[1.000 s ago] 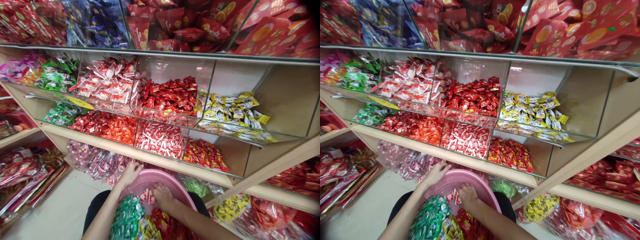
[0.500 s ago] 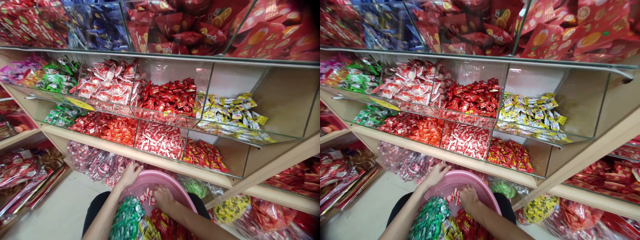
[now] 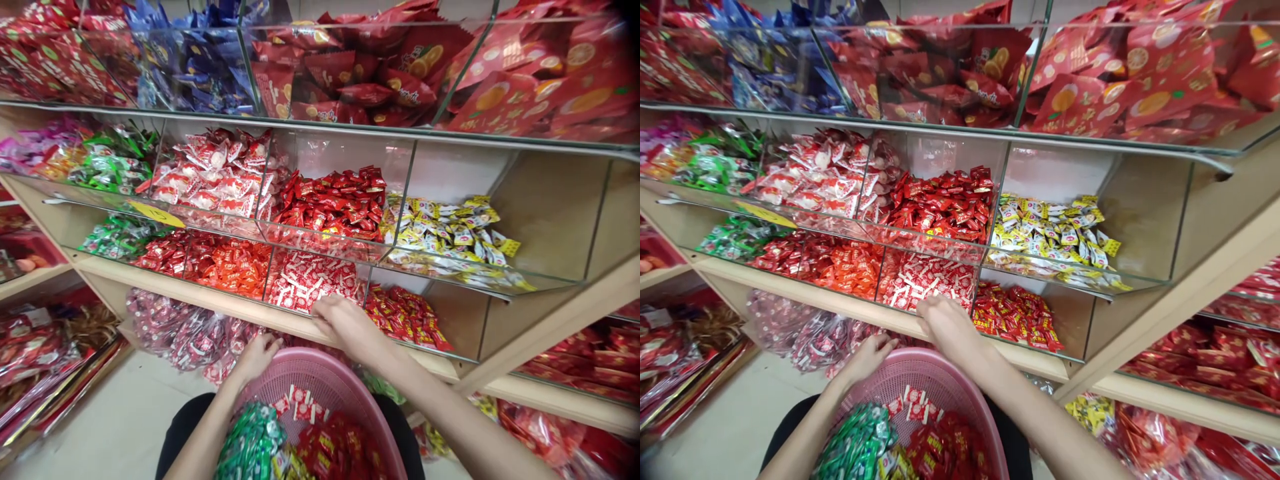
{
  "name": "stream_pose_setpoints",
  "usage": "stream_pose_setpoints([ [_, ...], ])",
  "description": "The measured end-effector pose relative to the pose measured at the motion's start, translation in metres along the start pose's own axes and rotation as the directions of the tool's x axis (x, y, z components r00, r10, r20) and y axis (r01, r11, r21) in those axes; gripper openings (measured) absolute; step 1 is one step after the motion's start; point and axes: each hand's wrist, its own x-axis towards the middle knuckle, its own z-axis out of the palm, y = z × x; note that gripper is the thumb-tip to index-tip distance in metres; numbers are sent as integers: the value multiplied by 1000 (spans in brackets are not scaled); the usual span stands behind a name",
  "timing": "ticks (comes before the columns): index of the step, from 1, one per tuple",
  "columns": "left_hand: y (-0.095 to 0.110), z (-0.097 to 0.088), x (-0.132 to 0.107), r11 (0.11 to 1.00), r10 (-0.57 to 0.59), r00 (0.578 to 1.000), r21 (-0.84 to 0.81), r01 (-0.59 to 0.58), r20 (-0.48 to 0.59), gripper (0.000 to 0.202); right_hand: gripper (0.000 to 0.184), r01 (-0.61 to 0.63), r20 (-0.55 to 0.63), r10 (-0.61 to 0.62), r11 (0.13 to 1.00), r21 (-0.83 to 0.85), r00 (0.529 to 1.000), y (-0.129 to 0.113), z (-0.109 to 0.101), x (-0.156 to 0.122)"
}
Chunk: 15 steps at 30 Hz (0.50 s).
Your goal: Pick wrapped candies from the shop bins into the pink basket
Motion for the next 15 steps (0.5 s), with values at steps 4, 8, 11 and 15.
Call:
stream_pose_setpoints([
  [4, -1, 0, -1, 1000, 8, 1000, 2, -8, -7, 41, 23, -125, -11, 127, 953, -275, 992, 22, -4, 22],
  [8, -3, 1, -1, 1000, 14, 1000, 2, -14, -19, 41, 29, -136, 15, 152, 925, -354, 988, 29, 7, 33],
  [11, -4, 1, -1, 1000, 15, 1000, -1, -15, -21, 41, 32, -161, 33, 184, 920, -356, 982, 30, 13, 35],
  [15, -4, 2, 0, 1000, 15, 1000, -9, -15, -16, 41, 38, -196, 15, 214, 919, -342, 977, 34, 16, 37],
])
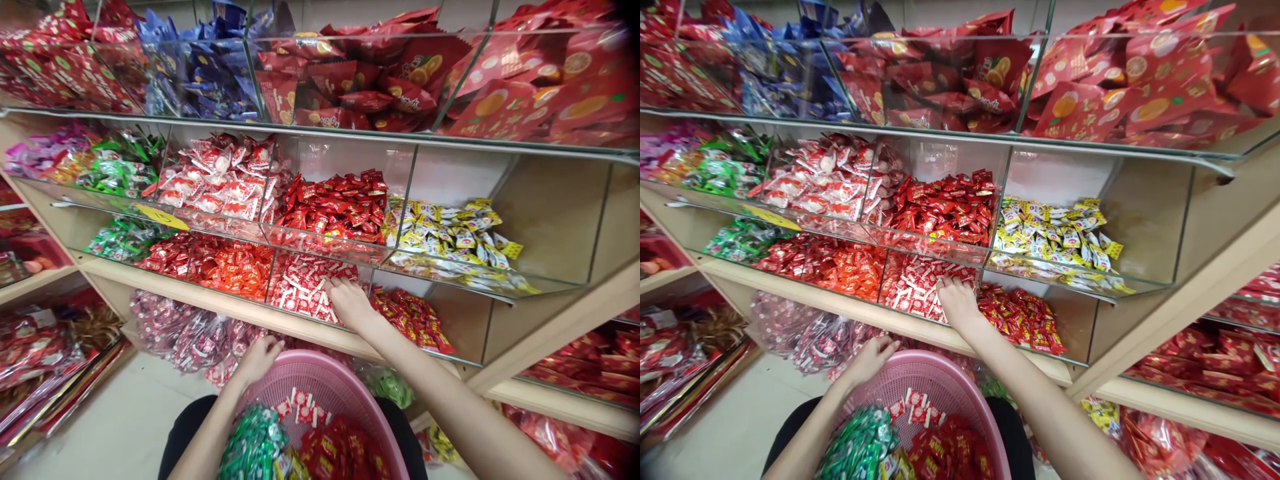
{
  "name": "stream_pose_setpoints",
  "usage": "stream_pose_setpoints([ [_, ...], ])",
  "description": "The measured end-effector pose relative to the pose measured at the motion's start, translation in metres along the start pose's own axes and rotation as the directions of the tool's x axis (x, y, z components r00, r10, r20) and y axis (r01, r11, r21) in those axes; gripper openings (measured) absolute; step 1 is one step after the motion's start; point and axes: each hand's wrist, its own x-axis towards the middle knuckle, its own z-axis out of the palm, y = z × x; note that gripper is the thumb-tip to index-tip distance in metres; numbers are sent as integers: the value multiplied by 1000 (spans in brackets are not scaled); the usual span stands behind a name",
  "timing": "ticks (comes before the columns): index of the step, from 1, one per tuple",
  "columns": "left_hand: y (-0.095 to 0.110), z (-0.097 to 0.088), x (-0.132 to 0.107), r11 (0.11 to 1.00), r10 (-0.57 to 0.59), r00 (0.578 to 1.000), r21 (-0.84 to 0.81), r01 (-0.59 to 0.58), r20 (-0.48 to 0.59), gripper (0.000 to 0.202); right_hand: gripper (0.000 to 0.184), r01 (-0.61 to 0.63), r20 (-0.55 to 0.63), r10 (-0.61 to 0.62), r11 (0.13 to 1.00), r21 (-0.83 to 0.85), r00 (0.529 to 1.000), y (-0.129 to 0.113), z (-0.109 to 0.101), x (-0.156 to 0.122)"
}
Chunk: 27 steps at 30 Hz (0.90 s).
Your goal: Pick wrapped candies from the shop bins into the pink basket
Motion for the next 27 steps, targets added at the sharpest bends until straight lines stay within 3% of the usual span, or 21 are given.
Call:
stream_pose_setpoints([
  [7, 4, -3, -1, 1000, -3, 1000, -2, 3, 13, 39, 30, 15, -24, -14, 999, 45, 1000, 4, -7, -6],
  [16, 7, -2, -1, 1000, 2, 1000, 12, -3, 13, 36, 16, 101, -252, -33, 960, 260, 967, 5, -16, -14],
  [19, 8, -3, -1, 1000, 1, 1000, 13, -1, 16, 36, 14, 195, -356, -25, 871, 451, 934, -1, -20, -24],
  [22, 10, -4, -2, 1000, -5, 1000, 14, 5, 17, 36, 12, 334, -390, -77, 683, 650, 917, -17, -20, -44],
  [24, 12, -4, -2, 1000, -7, 1000, 13, 7, 18, 35, 13, 365, -337, -162, 588, 721, 927, -31, -11, -58],
  [27, 12, -4, -3, 1000, -5, 1000, 12, 5, 16, 37, 19, 314, -174, -282, 598, 738, 944, -50, 21, -72],
])
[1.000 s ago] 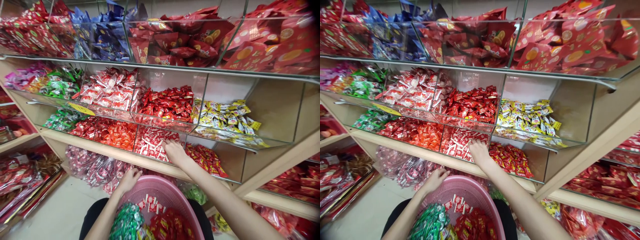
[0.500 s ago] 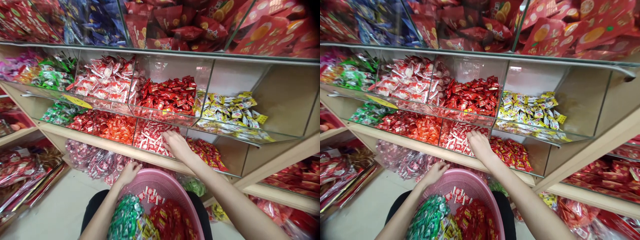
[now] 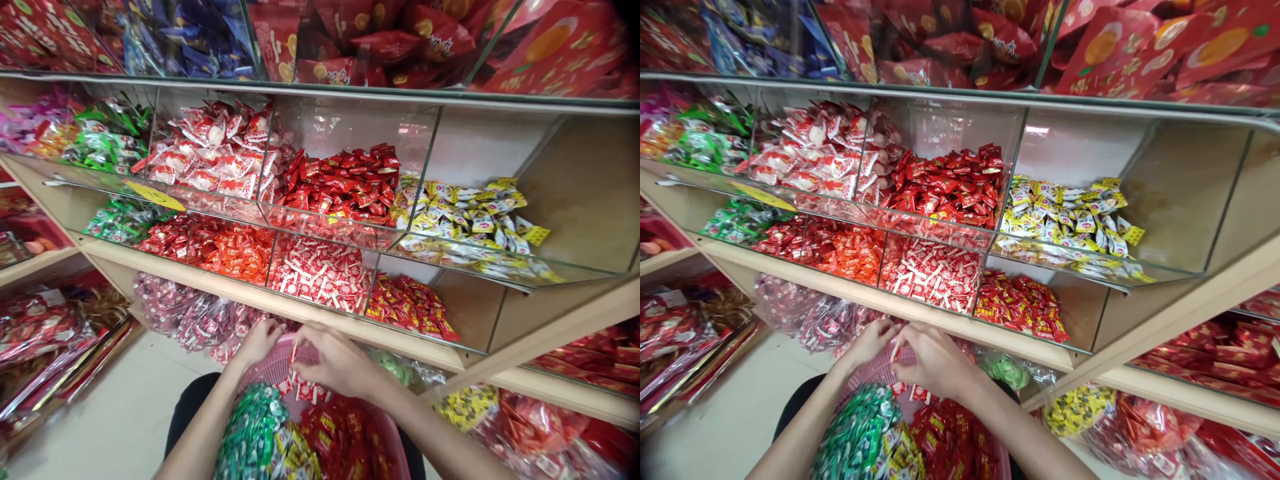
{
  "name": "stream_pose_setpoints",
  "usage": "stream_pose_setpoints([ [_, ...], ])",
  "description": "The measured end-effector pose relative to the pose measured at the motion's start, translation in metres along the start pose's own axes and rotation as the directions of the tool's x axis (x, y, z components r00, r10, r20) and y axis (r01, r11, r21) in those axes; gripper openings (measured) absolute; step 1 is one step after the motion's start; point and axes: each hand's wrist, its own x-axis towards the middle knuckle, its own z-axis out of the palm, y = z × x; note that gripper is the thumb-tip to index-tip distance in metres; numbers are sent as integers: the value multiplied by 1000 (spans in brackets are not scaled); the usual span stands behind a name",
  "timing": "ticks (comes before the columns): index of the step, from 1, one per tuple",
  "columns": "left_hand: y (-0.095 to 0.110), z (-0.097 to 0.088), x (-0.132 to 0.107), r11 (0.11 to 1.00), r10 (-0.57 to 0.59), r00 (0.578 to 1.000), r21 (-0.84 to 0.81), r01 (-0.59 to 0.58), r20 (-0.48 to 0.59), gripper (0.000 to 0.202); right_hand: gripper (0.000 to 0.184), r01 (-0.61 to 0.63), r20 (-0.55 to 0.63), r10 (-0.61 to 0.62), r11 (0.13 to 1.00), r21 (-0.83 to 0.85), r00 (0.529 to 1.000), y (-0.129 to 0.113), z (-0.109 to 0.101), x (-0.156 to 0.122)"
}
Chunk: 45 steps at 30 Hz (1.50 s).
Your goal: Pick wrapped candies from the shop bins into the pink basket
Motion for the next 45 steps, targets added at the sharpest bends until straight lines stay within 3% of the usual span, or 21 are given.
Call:
stream_pose_setpoints([
  [2, -1, 0, 0, 1000, 3, 1000, 0, -3, -4, 38, 20, -81, 132, 91, 994, -79, 987, 13, 27, -5],
  [5, -2, 1, 1, 1000, 6, 1000, -6, -6, -7, 39, 24, -148, 315, 219, 961, -234, 923, 31, 61, -6],
  [10, -4, 0, 0, 1000, 4, 1000, -19, -4, -1, 41, 33, -146, 413, 292, 925, -350, 862, 45, 98, -3],
  [17, -3, 0, 0, 1000, -2, 1000, -27, 2, -8, 42, 34, -42, 505, 262, 913, -405, 822, 49, 121, 1],
  [23, -7, 3, 1, 1000, -7, 1000, -17, 6, -14, 41, 45, 6, 514, 235, 905, -425, 825, 44, 132, 0],
  [27, -10, 4, 2, 1000, -2, 1000, -15, 1, -11, 41, 35, -3, 541, 263, 901, -434, 799, 47, 139, -5],
  [29, -11, 4, 2, 1000, 3, 1000, -16, -3, -11, 40, 30, -16, 509, 256, 903, -429, 822, 49, 142, -9],
  [32, -10, 5, 2, 1000, 6, 1000, -18, -6, -14, 41, 35, -36, 445, 241, 906, -421, 862, 50, 146, -14],
  [35, -10, 4, 2, 1000, 4, 1000, -19, -5, -14, 41, 45, -55, 438, 260, 903, -426, 861, 48, 147, -16],
  [39, -9, 4, 1, 1000, 6, 1000, -17, -6, -16, 40, 43, -55, 448, 262, 904, -423, 855, 41, 139, -16],
  [42, -9, 4, 1, 1000, 9, 1000, -17, -9, -16, 39, 40, -63, 423, 253, 908, -415, 870, 29, 113, -14],
  [45, -9, 4, 1, 1000, 4, 1000, -19, -5, -19, 39, 27, -39, 353, 196, 914, -405, 915, 13, 66, -8],
])
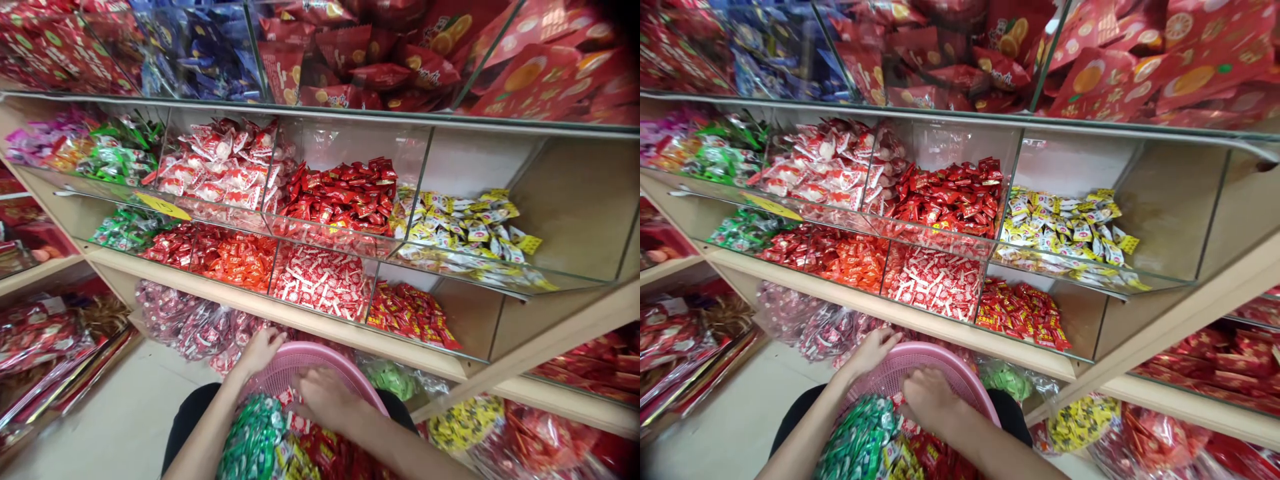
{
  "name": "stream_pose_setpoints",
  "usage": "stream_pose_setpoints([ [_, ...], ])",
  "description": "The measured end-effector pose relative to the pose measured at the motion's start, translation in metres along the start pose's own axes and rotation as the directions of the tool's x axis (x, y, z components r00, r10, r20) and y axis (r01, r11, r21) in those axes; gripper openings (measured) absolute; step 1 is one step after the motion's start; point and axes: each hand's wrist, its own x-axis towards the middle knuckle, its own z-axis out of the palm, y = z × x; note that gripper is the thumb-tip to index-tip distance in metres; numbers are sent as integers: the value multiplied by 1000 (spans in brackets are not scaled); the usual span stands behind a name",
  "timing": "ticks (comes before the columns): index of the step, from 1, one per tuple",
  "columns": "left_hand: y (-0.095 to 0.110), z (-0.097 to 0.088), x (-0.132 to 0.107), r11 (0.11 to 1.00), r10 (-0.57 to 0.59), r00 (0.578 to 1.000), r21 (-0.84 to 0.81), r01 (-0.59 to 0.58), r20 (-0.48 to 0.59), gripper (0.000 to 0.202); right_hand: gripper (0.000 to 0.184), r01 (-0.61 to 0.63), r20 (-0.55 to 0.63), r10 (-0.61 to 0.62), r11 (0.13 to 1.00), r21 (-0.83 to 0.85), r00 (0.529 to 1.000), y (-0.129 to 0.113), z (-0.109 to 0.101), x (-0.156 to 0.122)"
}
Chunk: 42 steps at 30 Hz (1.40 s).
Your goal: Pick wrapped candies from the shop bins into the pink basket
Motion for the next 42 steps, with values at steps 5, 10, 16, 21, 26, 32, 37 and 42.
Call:
stream_pose_setpoints([
  [5, -1, 1, 1, 1000, -3, 1000, 2, 3, 2, 41, 20, -7, -290, 24, 998, 59, 957, 20, -83, -13],
  [10, -3, 2, 1, 1000, -16, 1000, 6, 16, 1, 42, 17, -248, -450, 256, 966, 77, 856, 45, -112, 0],
  [16, -5, 2, 1, 1000, -15, 1000, 19, 15, -11, 44, 20, -477, -414, 443, 879, 25, 795, 56, -104, 22],
  [21, -4, 1, 1, 1000, -9, 1000, 22, 9, -11, 42, 19, -484, -410, 481, 869, 104, 775, 55, -102, 29],
  [26, -2, 0, 1, 1000, -3, 1000, 21, 3, 8, 39, 17, -438, -433, 484, 874, 209, 760, 58, -109, 23],
  [32, 1, -1, 0, 1000, -10, 1000, 27, 9, 16, 39, 15, -153, -618, 306, 945, 289, 724, 53, -118, -9],
  [37, 2, 0, 0, 999, -14, 1000, 29, 14, 22, 38, 15, 124, -513, 84, 925, 358, 854, 31, -91, -31],
  [42, 4, -1, -1, 1000, -11, 1000, 25, 11, 15, 38, 15, 100, -253, -2, 921, 375, 968, 30, -20, -18],
])
